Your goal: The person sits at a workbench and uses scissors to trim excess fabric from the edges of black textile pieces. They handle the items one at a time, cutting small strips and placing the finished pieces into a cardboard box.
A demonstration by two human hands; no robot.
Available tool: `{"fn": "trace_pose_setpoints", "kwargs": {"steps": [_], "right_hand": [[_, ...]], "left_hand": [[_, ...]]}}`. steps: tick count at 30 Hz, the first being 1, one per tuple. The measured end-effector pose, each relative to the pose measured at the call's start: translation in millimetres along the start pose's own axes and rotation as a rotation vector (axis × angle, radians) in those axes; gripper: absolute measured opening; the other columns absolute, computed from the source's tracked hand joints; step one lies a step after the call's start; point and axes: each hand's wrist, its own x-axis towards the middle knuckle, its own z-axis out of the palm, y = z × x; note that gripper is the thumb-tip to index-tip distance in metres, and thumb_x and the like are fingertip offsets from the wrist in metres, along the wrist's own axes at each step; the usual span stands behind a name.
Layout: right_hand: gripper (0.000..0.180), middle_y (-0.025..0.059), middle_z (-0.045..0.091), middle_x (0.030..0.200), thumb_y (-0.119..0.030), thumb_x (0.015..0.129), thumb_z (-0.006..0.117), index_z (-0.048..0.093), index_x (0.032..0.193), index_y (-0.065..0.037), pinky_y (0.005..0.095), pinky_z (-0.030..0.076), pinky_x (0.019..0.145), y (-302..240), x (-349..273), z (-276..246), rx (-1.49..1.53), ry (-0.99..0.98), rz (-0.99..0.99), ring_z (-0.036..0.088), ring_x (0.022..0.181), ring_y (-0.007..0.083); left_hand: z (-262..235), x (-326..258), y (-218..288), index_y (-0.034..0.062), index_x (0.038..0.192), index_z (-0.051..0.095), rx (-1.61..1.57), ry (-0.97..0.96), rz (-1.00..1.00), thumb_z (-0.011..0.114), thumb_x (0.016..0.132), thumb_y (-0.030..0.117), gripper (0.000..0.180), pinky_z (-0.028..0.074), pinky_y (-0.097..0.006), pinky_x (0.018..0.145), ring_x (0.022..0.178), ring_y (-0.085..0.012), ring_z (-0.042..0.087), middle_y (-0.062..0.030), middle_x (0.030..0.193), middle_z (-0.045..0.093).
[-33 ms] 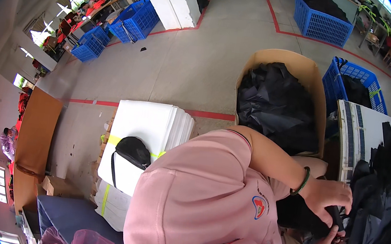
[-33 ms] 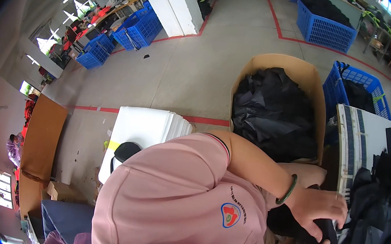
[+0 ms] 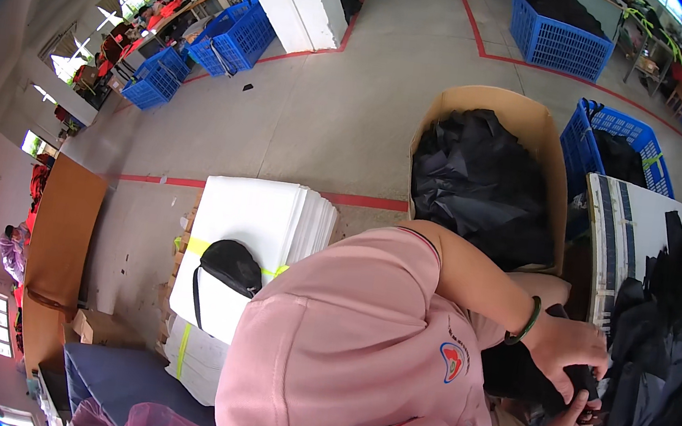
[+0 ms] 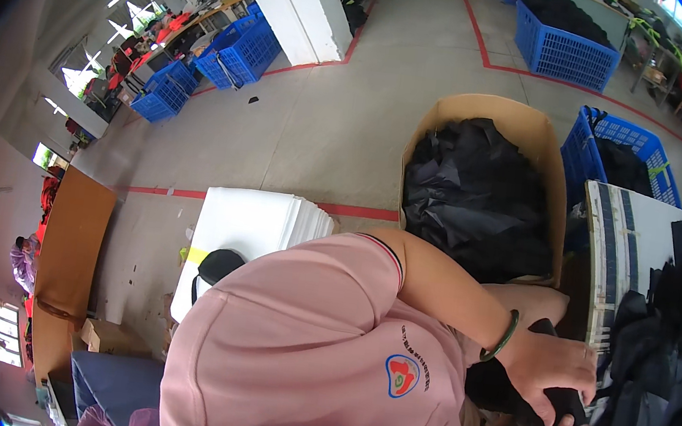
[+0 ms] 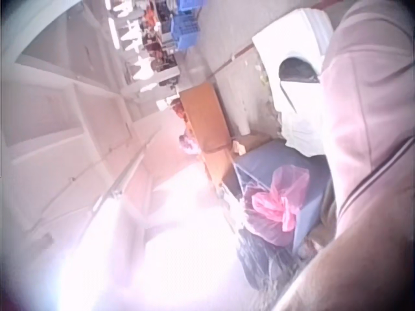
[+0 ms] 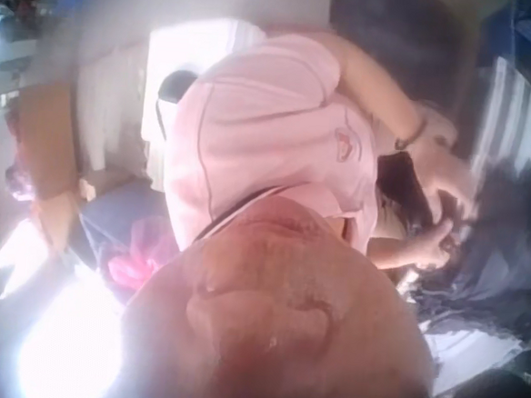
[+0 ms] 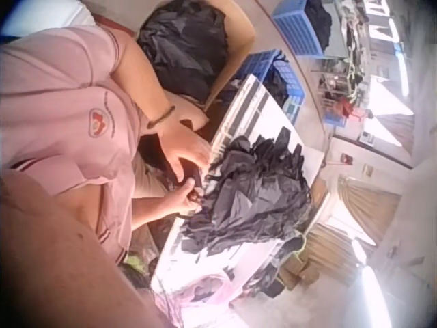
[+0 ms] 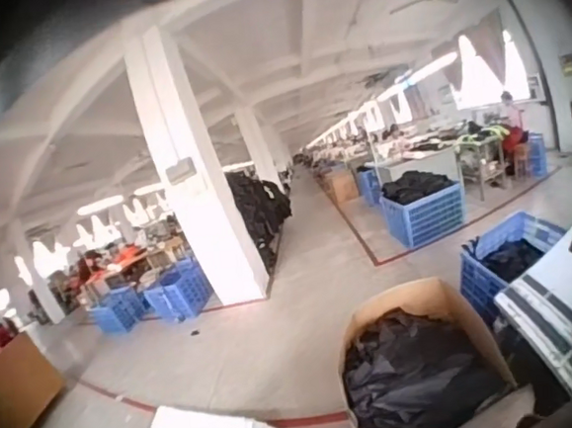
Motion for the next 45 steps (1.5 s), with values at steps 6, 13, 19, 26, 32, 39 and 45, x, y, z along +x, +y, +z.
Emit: {"fn": "trace_pose_setpoints", "kwargs": {"steps": [6,13,19,26,32,39,45], "right_hand": [[0.025,0.0026,0.051,0.084,-0.021,0.087,0.068,0.053,0.090,-0.001,0.0238,0.039,0.070,-11.3,-17.1,11.1,-0.018,0.058,-0.007,0.047,0.078,0.0118],[0.024,0.0025,0.052,0.085,-0.020,0.088,0.067,0.054,0.091,-0.001,0.0267,0.040,0.074,-21.2,-23.7,11.1,-0.067,0.172,-0.038,0.048,0.079,0.0130],[0.019,0.0021,0.053,0.091,-0.017,0.091,0.061,0.055,0.094,0.001,0.0254,0.038,0.079,-28.1,-29.6,11.0,-0.016,0.216,-0.090,0.048,0.085,0.0109],[0.041,0.0016,0.061,0.114,-0.006,0.077,0.070,0.056,0.116,-0.004,0.0138,0.035,0.059,-66.4,-20.0,7.8,-0.106,-0.025,-0.107,0.052,0.083,0.0004],[0.044,0.0009,0.061,0.113,-0.008,0.076,0.071,0.057,0.117,-0.002,0.0196,0.041,0.076,-65.7,-22.3,-1.5,-0.262,-0.231,-0.109,0.053,0.097,0.0069],[0.014,0.0064,0.060,0.078,-0.002,0.078,0.063,0.059,0.090,0.003,0.0259,0.045,0.070,-72.2,-26.2,9.3,-0.370,-0.221,0.058,0.054,0.074,0.0124],[0.010,0.0063,0.050,0.071,-0.003,0.084,0.060,0.052,0.084,0.003,0.0259,0.039,0.062,-50.4,-11.8,16.0,-0.454,-0.334,-0.123,0.044,0.067,0.0138]], "left_hand": [[18.0,-7.1,-4.2,0.0023,0.094,0.062,-0.219,-0.133,-0.265,0.079,0.067,0.034,0.045,0.048,-0.038,0.066,0.076,-0.0316,0.064,-0.0127,0.081,0.066],[13.3,-10.6,3.7,0.0031,0.087,0.065,-0.258,-0.166,-0.260,0.078,0.068,0.029,0.034,0.048,-0.038,0.063,0.073,-0.0303,0.064,-0.0128,0.076,0.066],[15.8,-4.1,-4.9,0.0019,0.082,0.066,-0.249,-0.180,-0.184,0.075,0.071,0.031,0.032,0.048,-0.039,0.062,0.072,-0.0331,0.063,-0.0162,0.076,0.065],[0.7,-1.8,-18.8,0.0009,0.085,0.067,-0.479,-0.424,-0.559,0.073,0.078,0.017,0.018,0.044,-0.024,0.059,0.065,-0.0066,0.054,-0.0021,0.070,0.062],[17.5,8.4,-20.2,-0.0006,0.089,0.067,-0.647,-0.567,-0.665,0.071,0.080,0.013,0.017,0.046,-0.023,0.062,0.069,-0.0066,0.058,-0.0031,0.074,0.065],[18.8,8.2,-25.1,0.0035,0.085,0.066,-0.423,-0.559,-0.313,0.071,0.075,0.028,0.027,0.047,-0.034,0.060,0.066,-0.0250,0.062,-0.0144,0.074,0.064],[10.4,-10.2,-21.2,0.0065,0.089,0.069,-0.075,-0.384,-0.271,0.072,0.070,0.036,0.035,0.049,-0.042,0.066,0.074,-0.0329,0.064,-0.0140,0.077,0.067]]}}
